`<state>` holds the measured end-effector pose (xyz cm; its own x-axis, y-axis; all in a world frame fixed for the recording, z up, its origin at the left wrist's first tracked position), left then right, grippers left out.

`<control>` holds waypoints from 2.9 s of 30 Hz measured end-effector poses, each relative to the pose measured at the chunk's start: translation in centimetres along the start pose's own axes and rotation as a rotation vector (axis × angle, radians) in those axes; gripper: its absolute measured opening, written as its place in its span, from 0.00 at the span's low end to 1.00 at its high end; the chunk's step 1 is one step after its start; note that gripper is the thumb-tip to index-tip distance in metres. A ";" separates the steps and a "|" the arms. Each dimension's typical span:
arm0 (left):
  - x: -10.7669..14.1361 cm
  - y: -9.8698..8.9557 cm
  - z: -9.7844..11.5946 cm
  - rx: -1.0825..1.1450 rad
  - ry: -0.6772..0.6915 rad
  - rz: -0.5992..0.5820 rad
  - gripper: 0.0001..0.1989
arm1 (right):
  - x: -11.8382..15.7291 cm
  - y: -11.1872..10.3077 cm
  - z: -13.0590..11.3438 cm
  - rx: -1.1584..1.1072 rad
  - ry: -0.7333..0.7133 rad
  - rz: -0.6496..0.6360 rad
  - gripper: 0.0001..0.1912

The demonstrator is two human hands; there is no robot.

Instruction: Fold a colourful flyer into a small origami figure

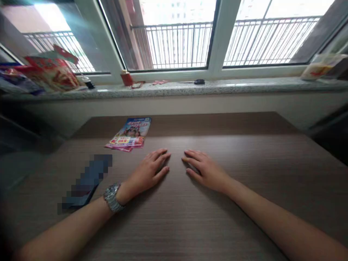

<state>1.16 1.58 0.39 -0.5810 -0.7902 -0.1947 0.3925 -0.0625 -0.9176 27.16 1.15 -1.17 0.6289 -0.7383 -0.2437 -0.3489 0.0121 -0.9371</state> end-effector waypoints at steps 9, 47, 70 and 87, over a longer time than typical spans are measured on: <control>-0.1 0.0 0.3 0.043 0.010 0.039 0.23 | 0.1 0.1 0.3 -0.005 -0.002 0.014 0.24; 0.1 -1.2 -2.1 -0.368 -0.282 0.148 0.28 | 0.1 -0.1 0.7 -0.021 -0.018 0.028 0.24; 1.1 -0.1 3.5 -0.065 0.066 -0.077 0.25 | 0.1 -0.3 0.7 -0.124 0.019 0.106 0.22; 0.8 -1.0 3.5 0.034 0.227 -0.130 0.20 | 0.0 0.2 1.0 -0.046 0.021 0.063 0.23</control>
<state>2.83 -1.16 2.33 -0.7715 -0.6177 -0.1521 0.3256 -0.1780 -0.9286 27.78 1.85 -1.56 0.5897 -0.7512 -0.2965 -0.4198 0.0284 -0.9072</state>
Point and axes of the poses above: each hand's wrist, its own x-axis away from the middle knuckle, its own y-axis out of the palm, z = x × y, the point moved 2 cm from there along -x, towards the middle knuckle, and after that the axes turned 5 degrees about x, right-handed, at the moved point
